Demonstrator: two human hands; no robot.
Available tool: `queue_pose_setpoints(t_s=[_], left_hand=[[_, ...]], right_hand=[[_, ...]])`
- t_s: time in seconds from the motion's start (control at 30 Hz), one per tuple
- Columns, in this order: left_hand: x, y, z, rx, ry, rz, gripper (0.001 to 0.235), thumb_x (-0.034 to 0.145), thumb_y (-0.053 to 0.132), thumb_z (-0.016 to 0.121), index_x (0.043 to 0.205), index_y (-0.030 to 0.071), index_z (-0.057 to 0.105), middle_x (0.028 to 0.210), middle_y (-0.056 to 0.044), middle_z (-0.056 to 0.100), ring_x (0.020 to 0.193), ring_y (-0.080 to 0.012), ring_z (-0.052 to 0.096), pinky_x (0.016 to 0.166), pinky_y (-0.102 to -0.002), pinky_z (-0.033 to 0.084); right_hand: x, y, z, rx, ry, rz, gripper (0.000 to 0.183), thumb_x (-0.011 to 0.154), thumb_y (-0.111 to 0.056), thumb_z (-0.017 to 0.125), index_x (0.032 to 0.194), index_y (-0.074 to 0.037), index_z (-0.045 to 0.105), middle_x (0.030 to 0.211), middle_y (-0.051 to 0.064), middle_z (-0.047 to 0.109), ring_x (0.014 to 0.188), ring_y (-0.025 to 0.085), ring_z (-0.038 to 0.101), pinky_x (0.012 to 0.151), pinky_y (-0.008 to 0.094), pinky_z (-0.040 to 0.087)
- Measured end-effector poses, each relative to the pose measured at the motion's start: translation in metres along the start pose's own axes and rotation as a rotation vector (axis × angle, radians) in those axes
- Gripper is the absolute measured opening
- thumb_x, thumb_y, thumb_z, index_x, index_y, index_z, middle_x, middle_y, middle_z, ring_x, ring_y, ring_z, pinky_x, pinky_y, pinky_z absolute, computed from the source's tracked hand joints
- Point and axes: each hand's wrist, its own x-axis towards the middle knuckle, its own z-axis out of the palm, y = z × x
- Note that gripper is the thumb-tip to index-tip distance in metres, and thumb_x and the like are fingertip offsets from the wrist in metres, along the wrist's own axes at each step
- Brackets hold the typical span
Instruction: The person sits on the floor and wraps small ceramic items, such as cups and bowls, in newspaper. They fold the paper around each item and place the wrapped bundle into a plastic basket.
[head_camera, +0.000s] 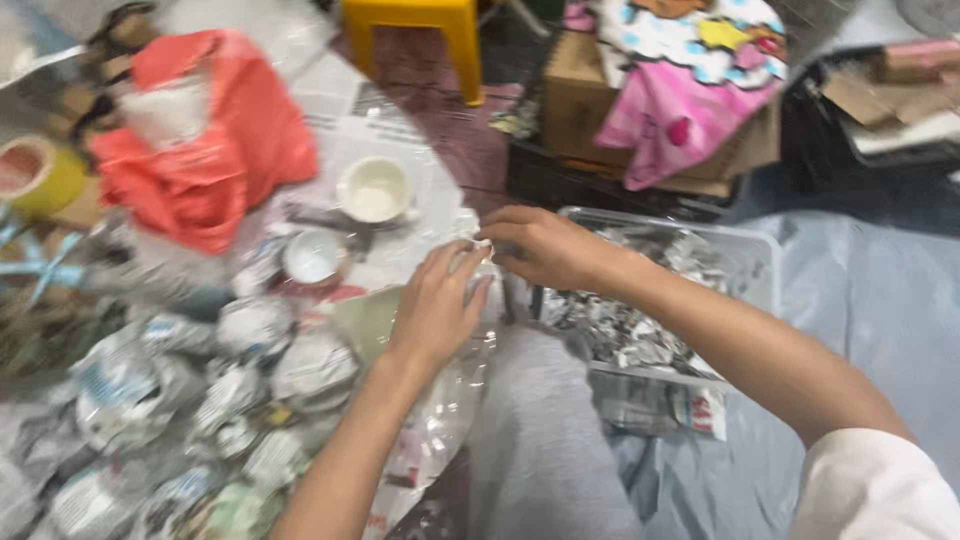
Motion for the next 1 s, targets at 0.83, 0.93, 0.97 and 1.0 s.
queue_pose_setpoints(t_s=[0.83, 0.93, 0.97, 1.0], left_hand=[[0.032, 0.048, 0.075, -0.315, -0.856, -0.384, 0.042, 0.089, 0.021, 0.054, 0.127, 0.012, 0.069, 0.115, -0.01, 0.076, 0.11, -0.0288, 0.071, 0.098, -0.037, 0.052], [0.03, 0.046, 0.072, -0.369, -0.821, -0.373, 0.042, 0.089, 0.02, 0.054, 0.127, 0.01, 0.068, 0.114, -0.011, 0.076, 0.108, -0.0298, 0.071, 0.097, -0.038, 0.053], [0.03, 0.045, 0.071, -0.386, -0.805, -0.371, 0.041, 0.089, 0.021, 0.054, 0.126, 0.01, 0.069, 0.115, -0.012, 0.076, 0.109, -0.0296, 0.072, 0.097, -0.038, 0.053], [0.029, 0.045, 0.07, -0.401, -0.792, -0.367, 0.041, 0.09, 0.021, 0.054, 0.126, 0.009, 0.069, 0.115, -0.012, 0.076, 0.11, -0.0295, 0.072, 0.097, -0.038, 0.053]], right_hand=[[-0.175, 0.248, 0.187, 0.198, 0.02, 0.72, 0.059, 0.081, -0.015, 0.07, 0.14, -0.015, 0.063, 0.137, 0.019, 0.063, 0.125, 0.036, 0.062, 0.11, 0.042, 0.049], [-0.153, 0.285, 0.23, 0.164, -0.008, 0.951, 0.079, 0.073, -0.026, 0.078, 0.147, -0.015, 0.054, 0.138, 0.019, 0.062, 0.13, 0.038, 0.059, 0.113, 0.042, 0.046], [-0.151, 0.293, 0.241, 0.14, -0.011, 0.945, 0.082, 0.071, -0.024, 0.078, 0.149, -0.016, 0.052, 0.14, 0.019, 0.061, 0.132, 0.04, 0.053, 0.114, 0.044, 0.042], [-0.15, 0.298, 0.249, 0.115, -0.012, 0.939, 0.085, 0.07, -0.023, 0.077, 0.15, -0.018, 0.05, 0.141, 0.018, 0.059, 0.134, 0.043, 0.046, 0.115, 0.045, 0.039]])
